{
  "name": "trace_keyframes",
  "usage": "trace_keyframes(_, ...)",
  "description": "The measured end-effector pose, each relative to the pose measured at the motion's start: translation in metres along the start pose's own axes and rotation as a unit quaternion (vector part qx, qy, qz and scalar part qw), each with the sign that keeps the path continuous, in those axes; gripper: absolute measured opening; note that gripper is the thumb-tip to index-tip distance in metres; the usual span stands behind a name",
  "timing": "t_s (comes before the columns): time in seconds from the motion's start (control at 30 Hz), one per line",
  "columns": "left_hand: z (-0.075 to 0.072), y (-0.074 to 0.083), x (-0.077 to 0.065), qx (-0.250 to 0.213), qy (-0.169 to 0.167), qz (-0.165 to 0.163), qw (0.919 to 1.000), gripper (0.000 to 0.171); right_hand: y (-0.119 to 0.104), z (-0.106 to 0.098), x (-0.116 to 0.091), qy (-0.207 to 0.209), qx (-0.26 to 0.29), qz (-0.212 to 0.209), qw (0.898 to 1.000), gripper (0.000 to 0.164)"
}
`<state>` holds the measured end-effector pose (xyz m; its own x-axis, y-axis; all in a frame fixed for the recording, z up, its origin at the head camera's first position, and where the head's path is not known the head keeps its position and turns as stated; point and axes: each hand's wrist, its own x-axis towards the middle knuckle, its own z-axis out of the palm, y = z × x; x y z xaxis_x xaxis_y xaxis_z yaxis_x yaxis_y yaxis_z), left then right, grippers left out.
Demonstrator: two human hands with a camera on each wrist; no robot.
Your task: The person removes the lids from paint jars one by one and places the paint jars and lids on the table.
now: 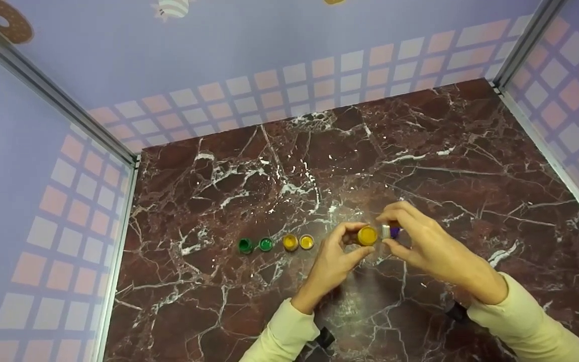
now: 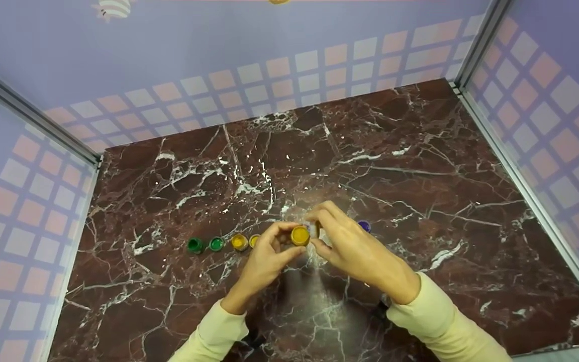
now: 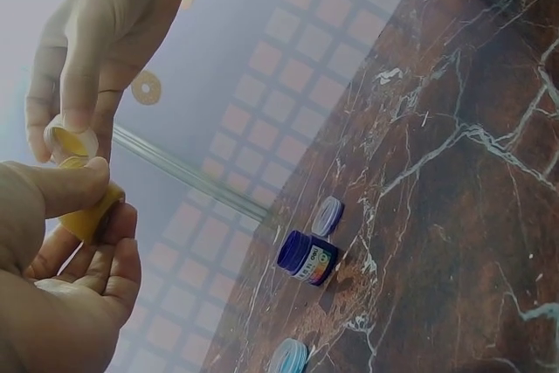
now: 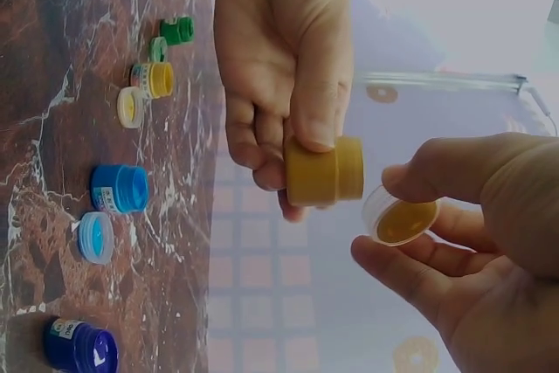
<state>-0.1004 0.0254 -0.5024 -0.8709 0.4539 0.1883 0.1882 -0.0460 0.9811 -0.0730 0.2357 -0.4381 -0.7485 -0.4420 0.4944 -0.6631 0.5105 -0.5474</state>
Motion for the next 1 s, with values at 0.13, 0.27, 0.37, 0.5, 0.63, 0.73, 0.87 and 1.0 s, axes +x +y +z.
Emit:
trace_keyframes(0.13,0.002,0.000,0.001,0.001,0.006,0.003,1.0000,0.041,0.001,-0.002,-0.002,0.019,0.034,0.007,0.999,0.050)
trace_keyframes(0.27,0.003,0.002,0.002,0.002,0.009,0.002,1.0000,0.041,0.002,-0.004,-0.003,0.033,0.058,0.011,0.998,0.049)
trace_keyframes(0.37,0.004,0.003,0.003,0.003,0.010,0.000,0.9999,0.041,0.004,-0.007,-0.005,0.045,0.051,0.009,0.998,0.047)
trace_keyframes(0.5,0.004,0.005,0.004,-0.001,0.014,-0.005,0.9999,0.042,0.007,-0.013,-0.006,0.059,0.031,0.014,0.998,0.047)
trace_keyframes(0.63,0.003,0.005,0.005,-0.007,0.023,-0.010,0.9997,0.043,0.010,-0.020,-0.006,0.071,0.035,0.018,0.997,0.051)
trace_keyframes(0.73,0.002,0.005,0.006,-0.008,0.029,-0.015,0.9994,0.043,0.011,-0.024,-0.006,0.077,0.039,0.030,0.996,0.052)
trace_keyframes(0.87,0.005,0.004,0.005,-0.004,0.033,-0.022,0.9992,0.040,0.013,-0.027,-0.009,0.069,0.027,0.056,0.996,0.051)
trace_keyframes(1.0,0.009,0.002,0.004,-0.005,0.032,-0.023,0.9992,0.039,0.015,-0.031,-0.013,0.063,0.004,0.079,0.995,0.053)
